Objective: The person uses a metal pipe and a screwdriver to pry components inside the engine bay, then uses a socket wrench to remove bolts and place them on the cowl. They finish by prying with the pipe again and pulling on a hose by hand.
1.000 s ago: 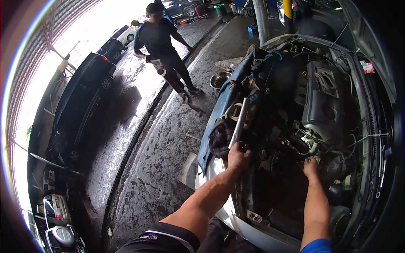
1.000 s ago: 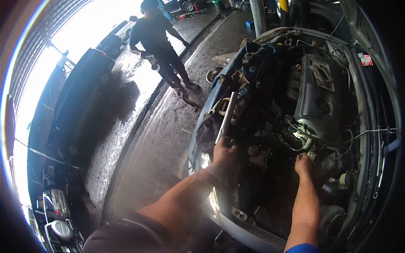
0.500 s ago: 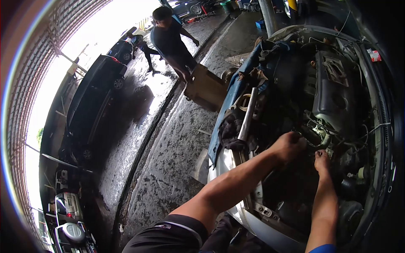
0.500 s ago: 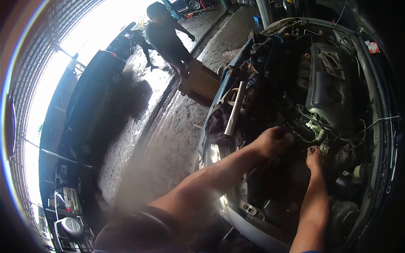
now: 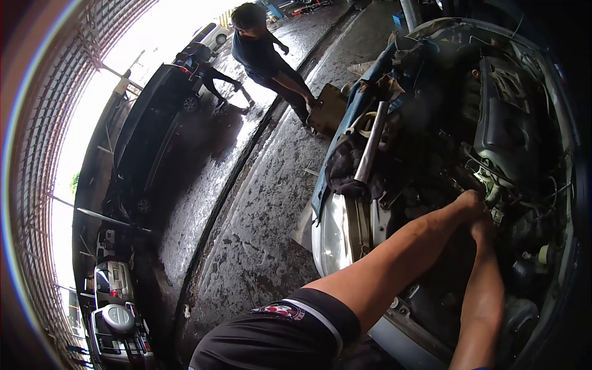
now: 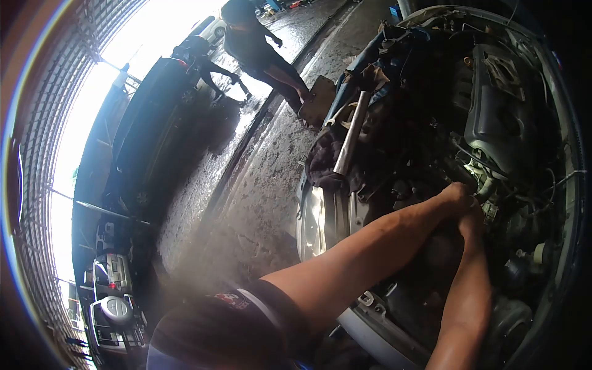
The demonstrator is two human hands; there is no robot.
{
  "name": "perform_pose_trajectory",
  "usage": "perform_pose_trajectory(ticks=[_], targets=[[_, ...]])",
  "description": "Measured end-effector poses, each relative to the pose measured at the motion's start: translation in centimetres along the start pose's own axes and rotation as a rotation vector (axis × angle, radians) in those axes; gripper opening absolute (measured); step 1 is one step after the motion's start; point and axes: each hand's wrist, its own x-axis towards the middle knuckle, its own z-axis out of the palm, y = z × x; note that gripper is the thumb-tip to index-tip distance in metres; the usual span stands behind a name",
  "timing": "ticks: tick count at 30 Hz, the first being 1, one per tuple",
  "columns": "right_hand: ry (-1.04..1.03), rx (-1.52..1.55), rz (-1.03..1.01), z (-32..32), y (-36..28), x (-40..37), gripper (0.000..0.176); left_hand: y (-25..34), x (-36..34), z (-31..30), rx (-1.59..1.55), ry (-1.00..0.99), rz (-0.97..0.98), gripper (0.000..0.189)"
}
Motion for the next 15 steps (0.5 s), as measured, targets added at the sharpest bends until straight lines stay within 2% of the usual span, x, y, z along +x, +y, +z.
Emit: perform_pose_trajectory(ticks=[1, 6, 7, 8, 9, 10, 11, 12, 13, 14, 15], targets=[[-0.019, -0.071, -0.056, 0.3, 0.5, 0.3, 0.037, 0.0, -0.1, 0.2, -0.009, -0.017, -0.032, 0.033], [-0.004, -0.121, -0.046, 0.6, 1.1, 0.8, 0.038, -0.1, 0.1, -0.5, -0.090, -0.036, -0.002, 0.040], [-0.031, -0.119, -0.053, -0.1, 0.1, 0.1, 0.038, 0.5, -0.4, -1.7, -0.018, -0.092, 0.013, 0.042], [-0.010, -0.095, -0.082, -0.4, -0.5, -0.5, 0.038, -1.2, 1.2, -0.3, 0.048, -0.196, 0.092, 0.041], [0.034, -0.046, -0.075, -0.3, -0.2, -0.6, 0.037, -1.3, 1.2, -0.8, -0.012, -0.336, -0.032, 0.038], [0.056, 0.006, -0.211, -0.3, 0.1, -1.2, 0.036, -1.1, 0.5, -1.8, -0.167, -0.399, -0.027, 0.036], [0.055, 0.137, -0.197, 2.4, 3.4, 1.1, 0.037, -1.8, 0.8, -1.5, -0.178, -0.362, -0.020, 0.036], [-0.039, 0.371, -0.207, 0.0, 0.8, -1.0, 0.035, -0.7, 0.3, -2.6, -0.194, -0.355, -0.042, 0.038], [-0.019, 0.287, -0.208, -0.4, 0.7, -1.1, 0.032, -1.4, 0.2, -2.3, -0.177, -0.338, 0.012, 0.038], [-0.025, 0.518, -0.318, 4.0, 4.8, 2.2, 0.028, -0.3, -0.6, -3.2, -0.223, -0.313, -0.054, 0.039], [0.005, 0.317, -0.296, 1.3, 2.1, 0.2, 0.025, -0.9, -0.3, -3.0, -0.396, -0.340, -0.147, 0.040]])
